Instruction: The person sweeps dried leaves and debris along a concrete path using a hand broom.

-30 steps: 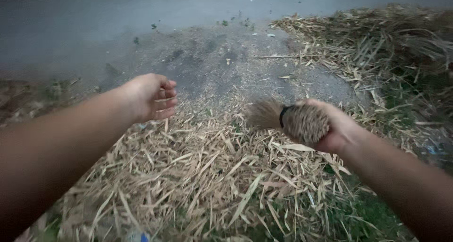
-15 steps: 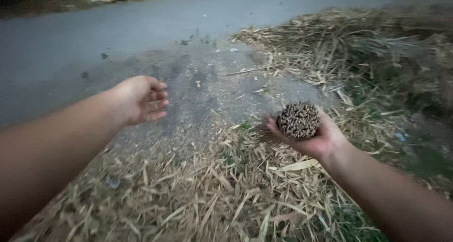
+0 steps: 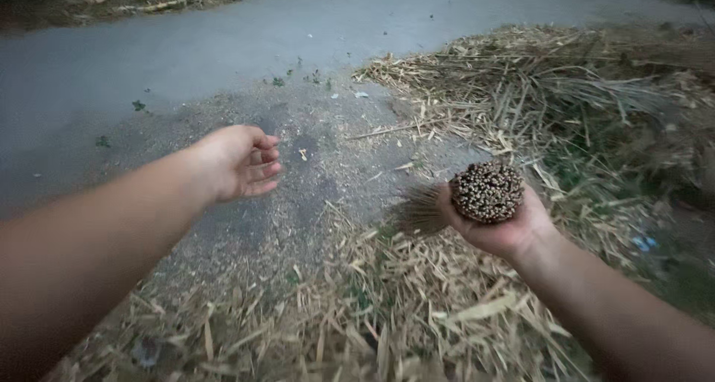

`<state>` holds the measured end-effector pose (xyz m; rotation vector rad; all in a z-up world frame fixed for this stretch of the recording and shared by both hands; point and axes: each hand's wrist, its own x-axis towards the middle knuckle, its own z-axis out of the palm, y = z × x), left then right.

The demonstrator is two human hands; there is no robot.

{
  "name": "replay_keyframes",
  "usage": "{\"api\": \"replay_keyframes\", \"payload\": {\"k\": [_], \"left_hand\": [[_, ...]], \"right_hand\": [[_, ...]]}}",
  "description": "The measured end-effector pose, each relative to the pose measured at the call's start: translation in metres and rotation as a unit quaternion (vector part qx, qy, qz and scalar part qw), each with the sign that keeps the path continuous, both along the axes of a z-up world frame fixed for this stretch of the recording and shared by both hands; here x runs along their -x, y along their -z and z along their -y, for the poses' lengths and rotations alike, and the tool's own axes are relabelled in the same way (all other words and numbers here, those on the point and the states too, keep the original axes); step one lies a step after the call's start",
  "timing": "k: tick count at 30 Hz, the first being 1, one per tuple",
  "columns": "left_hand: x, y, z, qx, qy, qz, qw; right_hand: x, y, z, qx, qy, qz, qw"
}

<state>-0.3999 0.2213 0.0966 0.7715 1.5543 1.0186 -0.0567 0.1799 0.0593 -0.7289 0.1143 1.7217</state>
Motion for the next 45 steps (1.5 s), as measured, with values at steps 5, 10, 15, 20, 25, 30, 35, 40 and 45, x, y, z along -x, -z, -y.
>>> {"api": "replay_keyframes", "payload": {"k": [5, 10, 15, 20, 25, 30, 35, 40, 45], "left_hand": [[0.001, 0.004, -0.034, 0.008, -0.012, 0.007, 1.000], [0.003, 0.006, -0.061, 0.006, -0.003, 0.033, 0.999], [0.003, -0.006, -0.089, 0.002, 0.010, 0.035, 0.999], [0.000, -0.016, -0.105, -0.010, 0.016, 0.011, 1.000], [0.009, -0.015, -0.121, -0.004, 0.012, 0.022, 1.000], [0.026, -0.011, -0.158, -0.005, 0.027, 0.018, 0.999], [0.041, -0.001, -0.194, 0.004, 0.052, 0.037, 0.998], [0.055, -0.003, -0.219, 0.015, 0.057, 0.031, 0.998], [0.064, -0.008, -0.239, 0.008, 0.086, 0.040, 0.995]], "right_hand": [[0.001, 0.016, -0.037, -0.004, 0.003, 0.005, 1.000], [-0.007, 0.016, -0.066, -0.004, 0.015, -0.017, 1.000], [-0.014, 0.007, -0.078, 0.020, 0.039, 0.007, 0.999], [-0.006, 0.002, -0.089, 0.026, 0.015, 0.009, 1.000], [0.017, -0.006, -0.098, 0.038, 0.049, 0.033, 0.998], [0.032, -0.012, -0.120, 0.047, 0.079, 0.050, 0.994], [0.042, 0.003, -0.155, 0.002, 0.064, 0.016, 0.998], [0.061, 0.005, -0.179, 0.029, 0.094, -0.037, 0.994], [0.080, -0.008, -0.186, 0.019, 0.060, 0.027, 0.998]]}}
